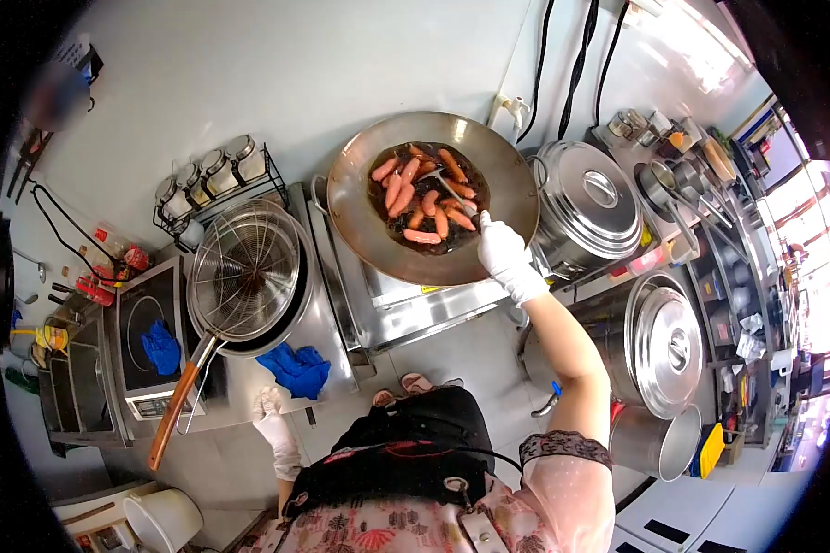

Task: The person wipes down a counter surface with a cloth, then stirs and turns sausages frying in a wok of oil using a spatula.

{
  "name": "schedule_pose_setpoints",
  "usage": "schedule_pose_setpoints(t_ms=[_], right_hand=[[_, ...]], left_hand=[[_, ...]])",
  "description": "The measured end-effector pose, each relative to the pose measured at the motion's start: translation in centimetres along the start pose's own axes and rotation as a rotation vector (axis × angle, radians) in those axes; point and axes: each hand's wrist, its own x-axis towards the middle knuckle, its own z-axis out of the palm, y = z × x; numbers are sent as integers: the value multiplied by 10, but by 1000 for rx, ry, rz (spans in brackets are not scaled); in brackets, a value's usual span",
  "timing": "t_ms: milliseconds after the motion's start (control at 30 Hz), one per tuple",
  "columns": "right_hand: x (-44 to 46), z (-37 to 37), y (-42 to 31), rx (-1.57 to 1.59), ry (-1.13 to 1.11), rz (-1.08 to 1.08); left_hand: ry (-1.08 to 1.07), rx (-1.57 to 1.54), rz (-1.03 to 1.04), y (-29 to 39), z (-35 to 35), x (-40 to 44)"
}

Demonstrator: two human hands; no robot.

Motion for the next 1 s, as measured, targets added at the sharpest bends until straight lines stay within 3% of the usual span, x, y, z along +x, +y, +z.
schedule_pose_setpoints(t_ms=[300,500,600,633,833,1000], right_hand=[[-39,-47,47,-253,-84,-98],[-80,-84,48,-151,-172,-96],[-90,-89,39,97,-176,-106],[-86,-96,32,152,-327,-73],[-58,-42,-3,456,-201,-104],[-14,-16,-21,354,-126,-35]], left_hand=[[-160,38,47,-2,36,-4],[-202,31,-1,6,61,-4],[-212,18,35,2,62,-4],[-210,16,17,1,60,-4],[-185,11,-56,9,48,-13],[-151,14,-62,2,38,-12]])
